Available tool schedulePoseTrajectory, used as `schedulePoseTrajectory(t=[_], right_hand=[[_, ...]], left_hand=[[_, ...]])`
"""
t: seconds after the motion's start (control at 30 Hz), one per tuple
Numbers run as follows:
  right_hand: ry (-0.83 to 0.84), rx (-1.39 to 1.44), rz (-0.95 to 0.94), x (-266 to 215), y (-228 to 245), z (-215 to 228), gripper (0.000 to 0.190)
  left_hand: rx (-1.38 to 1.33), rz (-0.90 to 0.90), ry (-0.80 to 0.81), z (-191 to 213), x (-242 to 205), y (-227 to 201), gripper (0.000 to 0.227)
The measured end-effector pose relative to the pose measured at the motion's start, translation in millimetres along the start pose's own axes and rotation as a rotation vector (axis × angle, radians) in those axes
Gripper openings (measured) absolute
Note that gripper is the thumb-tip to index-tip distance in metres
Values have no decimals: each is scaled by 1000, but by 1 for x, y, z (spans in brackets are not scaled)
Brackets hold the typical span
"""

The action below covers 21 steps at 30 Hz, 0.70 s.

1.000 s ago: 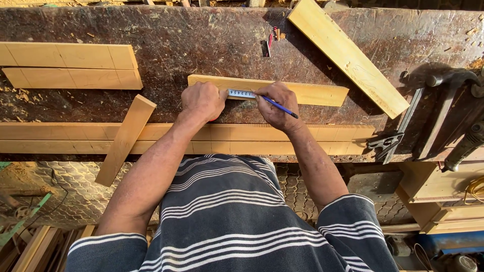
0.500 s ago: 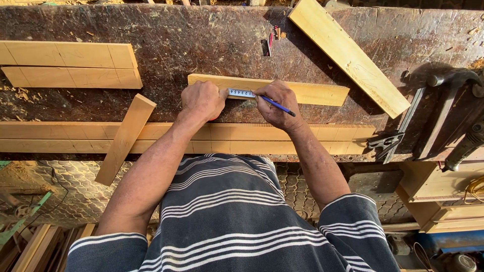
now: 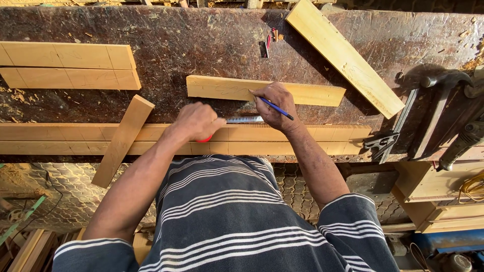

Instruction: The person arranges wooden strips on a workbench, then measures them with a tape measure and marks cut lines using a pencil. They then use a combination square to draw straight square lines across several boards, repositioning each piece as they work.

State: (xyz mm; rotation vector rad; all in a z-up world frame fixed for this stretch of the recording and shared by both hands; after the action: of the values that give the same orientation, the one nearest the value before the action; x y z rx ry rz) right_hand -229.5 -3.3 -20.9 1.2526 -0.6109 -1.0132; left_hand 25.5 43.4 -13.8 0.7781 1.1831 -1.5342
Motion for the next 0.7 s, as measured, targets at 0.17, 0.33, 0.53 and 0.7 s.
schedulePoseTrajectory(t=[0.17, 0.33, 0.53, 0.7], right_hand=[[10, -33, 26, -2, -2, -2, 10], [6, -53, 23, -5, -5, -3, 11], [-53, 44, -29, -18, 2, 10, 8], [-623, 158, -225, -68, 3, 31, 10]], left_hand=[[-61, 3, 52, -9, -34, -5, 59], [-115, -13, 22, -18, -45, -4, 54], [-151, -90, -47, -22, -67, 4, 54], [-215, -88, -144, -61, -95, 32, 52]])
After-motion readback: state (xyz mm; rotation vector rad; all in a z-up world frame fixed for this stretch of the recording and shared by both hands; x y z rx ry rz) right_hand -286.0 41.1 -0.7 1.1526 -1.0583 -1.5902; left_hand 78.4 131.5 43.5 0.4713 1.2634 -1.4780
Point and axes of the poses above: each hand's wrist, its own x-axis towards the middle knuckle, its own z-axis out of the back of the hand, y = z × x, the point moved 1 cm from there along x, towards the middle knuckle, and after that the axes turned 12 degrees about x, right-handed, at the moved point
